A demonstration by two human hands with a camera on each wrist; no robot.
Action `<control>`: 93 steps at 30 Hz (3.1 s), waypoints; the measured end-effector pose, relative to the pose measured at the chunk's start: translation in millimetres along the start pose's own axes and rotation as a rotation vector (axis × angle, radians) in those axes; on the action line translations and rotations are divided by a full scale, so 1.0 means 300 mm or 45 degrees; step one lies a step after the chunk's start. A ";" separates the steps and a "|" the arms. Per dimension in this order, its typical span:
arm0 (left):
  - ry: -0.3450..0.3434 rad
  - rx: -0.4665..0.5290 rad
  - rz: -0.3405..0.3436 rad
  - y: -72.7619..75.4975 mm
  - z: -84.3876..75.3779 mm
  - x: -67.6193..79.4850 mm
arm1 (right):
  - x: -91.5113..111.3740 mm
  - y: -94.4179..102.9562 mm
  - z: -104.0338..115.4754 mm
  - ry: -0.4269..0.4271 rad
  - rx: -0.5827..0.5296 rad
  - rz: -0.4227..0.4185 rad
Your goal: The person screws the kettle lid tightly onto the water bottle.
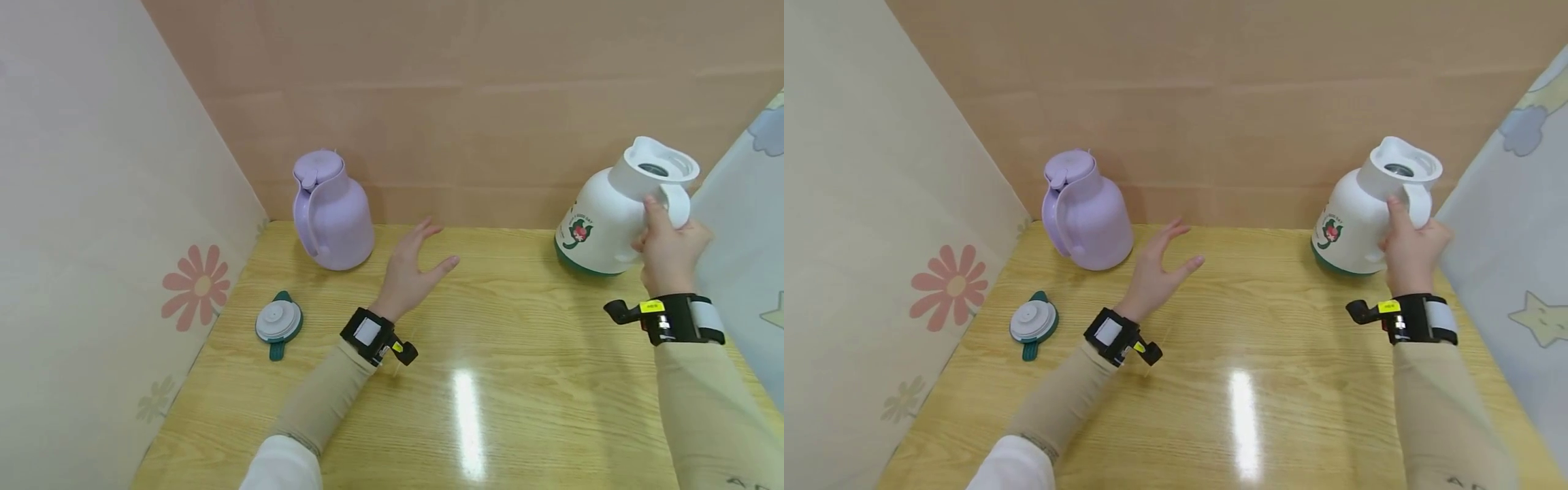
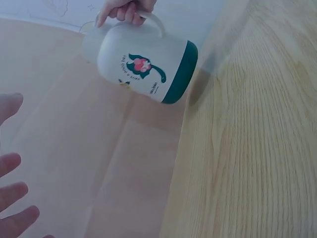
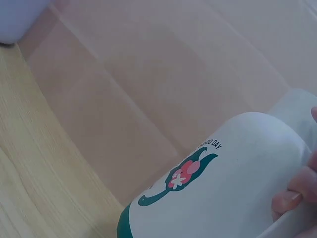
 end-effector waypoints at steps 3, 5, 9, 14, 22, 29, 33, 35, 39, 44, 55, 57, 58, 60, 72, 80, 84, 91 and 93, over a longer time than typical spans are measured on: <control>-0.003 0.009 0.018 -0.013 -0.009 -0.001 | 0.025 -0.035 0.000 0.039 0.000 0.036; 0.006 0.017 0.038 -0.021 -0.014 -0.001 | 0.042 -0.058 -0.004 0.059 -0.014 0.073; 0.027 0.036 0.083 -0.039 -0.026 -0.003 | 0.086 -0.105 -0.010 0.096 -0.014 0.163; 0.046 0.028 0.132 -0.071 -0.041 -0.004 | 0.157 -0.163 -0.015 0.153 -0.002 0.261; 0.077 0.071 0.196 -0.112 -0.066 -0.010 | 0.270 -0.237 -0.027 0.152 -0.042 0.433; 0.038 0.110 0.179 -0.133 -0.082 -0.013 | 0.368 -0.281 -0.031 0.148 -0.036 0.562; 0.024 0.162 0.144 -0.136 -0.095 -0.012 | 0.415 -0.301 -0.040 0.129 -0.046 0.657; 0.013 0.175 0.118 -0.136 -0.098 -0.012 | 0.438 -0.308 -0.047 0.121 -0.034 0.707; -0.008 0.155 0.072 -0.135 -0.097 -0.013 | 0.480 -0.318 -0.061 0.128 0.036 0.761; -0.038 0.168 0.029 -0.131 -0.089 -0.010 | 0.528 -0.330 -0.080 0.108 0.105 0.795; 0.009 0.184 0.055 -0.115 -0.073 0.034 | 0.596 -0.352 -0.134 0.075 0.117 0.855; 0.019 0.175 0.077 -0.111 -0.068 0.045 | 0.605 -0.352 -0.145 0.060 0.117 0.857; 0.024 0.175 0.088 -0.110 -0.064 0.050 | 0.608 -0.352 -0.152 0.052 0.121 0.857; 0.042 0.171 0.112 -0.108 -0.057 0.063 | 0.614 -0.351 -0.166 0.045 0.133 0.859; 0.079 0.259 0.194 -0.118 -0.016 0.119 | 0.634 -0.338 -0.232 0.008 0.173 0.857; 0.147 0.311 0.257 -0.128 0.008 0.141 | 0.631 -0.331 -0.264 -0.014 0.186 0.852; 0.175 0.336 0.276 -0.134 0.022 0.152 | 0.633 -0.331 -0.280 -0.013 0.211 0.839; 0.180 0.363 0.286 -0.133 0.031 0.165 | 0.637 -0.333 -0.298 0.003 0.174 0.891; 0.175 0.377 0.281 -0.132 0.032 0.166 | 0.639 -0.333 -0.301 0.003 0.169 0.907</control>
Point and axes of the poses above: each hand's wrist, its own x-axis away from the middle knuckle, its own y-axis out of the back of the hand, z = x × y, the point moved 1 cm from there along -x, towards the middle knuckle, and after that the axes turned 13 degrees about -y, right-handed, at the moved point
